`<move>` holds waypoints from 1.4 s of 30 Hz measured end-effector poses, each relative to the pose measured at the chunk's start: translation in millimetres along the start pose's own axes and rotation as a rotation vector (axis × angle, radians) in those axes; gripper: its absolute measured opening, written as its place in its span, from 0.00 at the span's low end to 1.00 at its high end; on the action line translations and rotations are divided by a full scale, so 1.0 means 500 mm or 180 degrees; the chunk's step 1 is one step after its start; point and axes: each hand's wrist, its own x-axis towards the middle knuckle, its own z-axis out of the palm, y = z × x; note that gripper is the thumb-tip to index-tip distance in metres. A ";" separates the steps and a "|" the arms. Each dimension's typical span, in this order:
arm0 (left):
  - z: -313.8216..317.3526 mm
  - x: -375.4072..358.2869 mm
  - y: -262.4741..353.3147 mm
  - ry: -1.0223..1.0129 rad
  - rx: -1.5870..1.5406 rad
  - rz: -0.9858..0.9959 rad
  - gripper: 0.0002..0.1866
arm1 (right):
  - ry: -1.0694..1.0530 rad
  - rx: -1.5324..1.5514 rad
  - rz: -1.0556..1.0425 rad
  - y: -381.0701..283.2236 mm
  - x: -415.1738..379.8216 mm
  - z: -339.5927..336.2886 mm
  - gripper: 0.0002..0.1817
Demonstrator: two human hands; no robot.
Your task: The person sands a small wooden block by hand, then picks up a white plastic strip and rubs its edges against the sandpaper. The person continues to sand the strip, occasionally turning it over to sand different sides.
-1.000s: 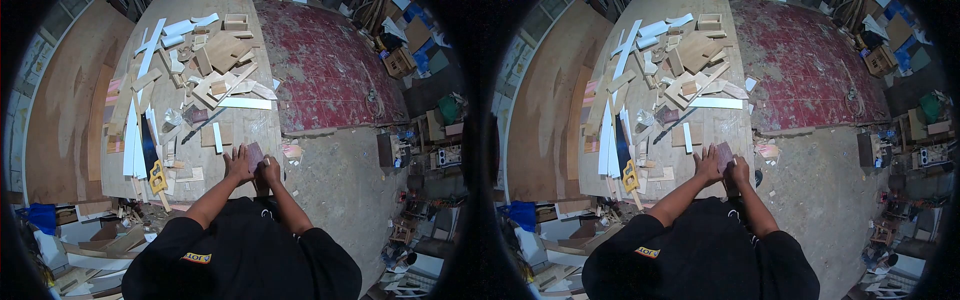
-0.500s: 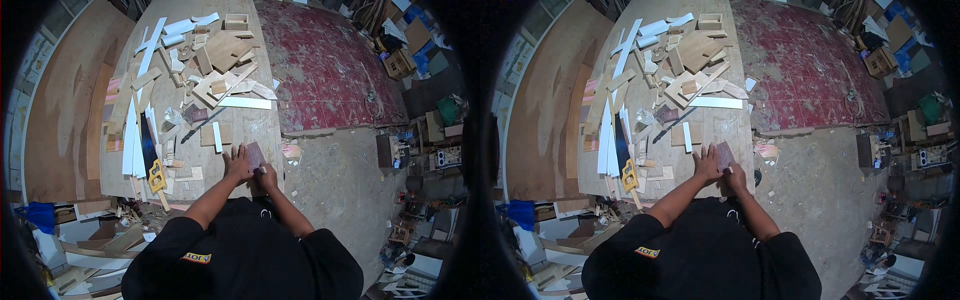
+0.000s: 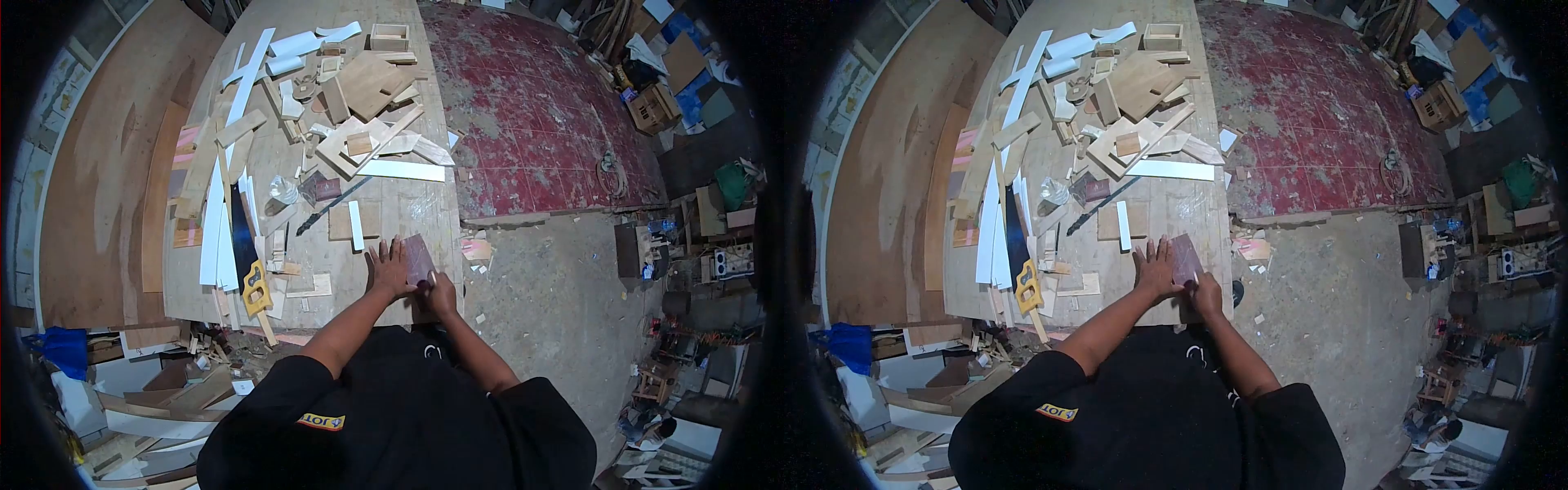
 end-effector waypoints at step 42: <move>-0.021 -0.011 0.016 -0.0114 0.0074 -0.0073 0.63 | 0.0361 -0.0044 -0.0448 -0.040 0.201 0.059 0.15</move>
